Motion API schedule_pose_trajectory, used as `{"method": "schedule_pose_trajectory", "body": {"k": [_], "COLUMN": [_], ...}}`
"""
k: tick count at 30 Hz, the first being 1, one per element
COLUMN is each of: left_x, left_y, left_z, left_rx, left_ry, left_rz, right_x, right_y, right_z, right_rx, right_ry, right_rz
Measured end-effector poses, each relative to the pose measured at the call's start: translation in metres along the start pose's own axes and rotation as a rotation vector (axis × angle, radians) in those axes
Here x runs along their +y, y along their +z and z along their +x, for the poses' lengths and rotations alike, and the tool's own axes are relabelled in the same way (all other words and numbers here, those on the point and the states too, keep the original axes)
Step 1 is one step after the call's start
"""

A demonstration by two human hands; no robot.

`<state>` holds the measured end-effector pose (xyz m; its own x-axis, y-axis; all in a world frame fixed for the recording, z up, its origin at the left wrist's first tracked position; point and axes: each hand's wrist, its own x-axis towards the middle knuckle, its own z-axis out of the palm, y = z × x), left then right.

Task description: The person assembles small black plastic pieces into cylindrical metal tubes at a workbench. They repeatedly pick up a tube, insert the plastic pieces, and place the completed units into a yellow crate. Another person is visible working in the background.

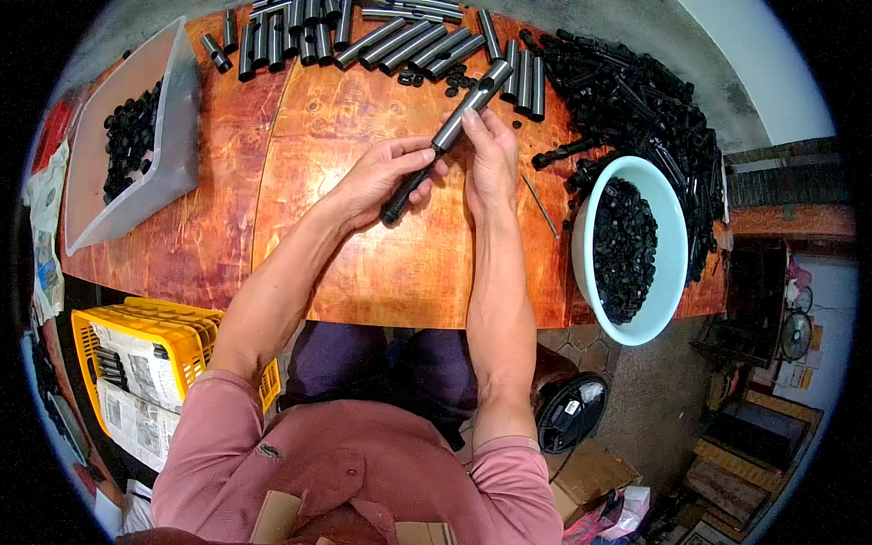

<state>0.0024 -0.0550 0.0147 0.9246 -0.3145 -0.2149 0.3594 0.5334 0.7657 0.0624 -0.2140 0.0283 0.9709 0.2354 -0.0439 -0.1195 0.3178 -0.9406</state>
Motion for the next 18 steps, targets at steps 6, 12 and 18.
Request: {"method": "schedule_pose_trajectory", "body": {"k": [6, 12, 18], "left_x": [-0.0063, 0.0009, 0.0018], "left_y": [-0.0052, -0.0002, 0.0013], "left_z": [0.0064, 0.0015, -0.0001], "left_rx": [0.020, 0.072, 0.083], "left_ry": [-0.019, -0.017, -0.019], "left_rz": [0.038, 0.104, 0.139], "right_x": [0.0064, 0.0058, 0.0063], "right_y": [0.0014, 0.0024, 0.0038], "right_z": [0.0018, 0.0002, -0.0009], "right_rx": [0.027, 0.004, 0.022], "right_ry": [-0.040, -0.037, -0.037], "right_rz": [0.035, -0.003, 0.006]}}
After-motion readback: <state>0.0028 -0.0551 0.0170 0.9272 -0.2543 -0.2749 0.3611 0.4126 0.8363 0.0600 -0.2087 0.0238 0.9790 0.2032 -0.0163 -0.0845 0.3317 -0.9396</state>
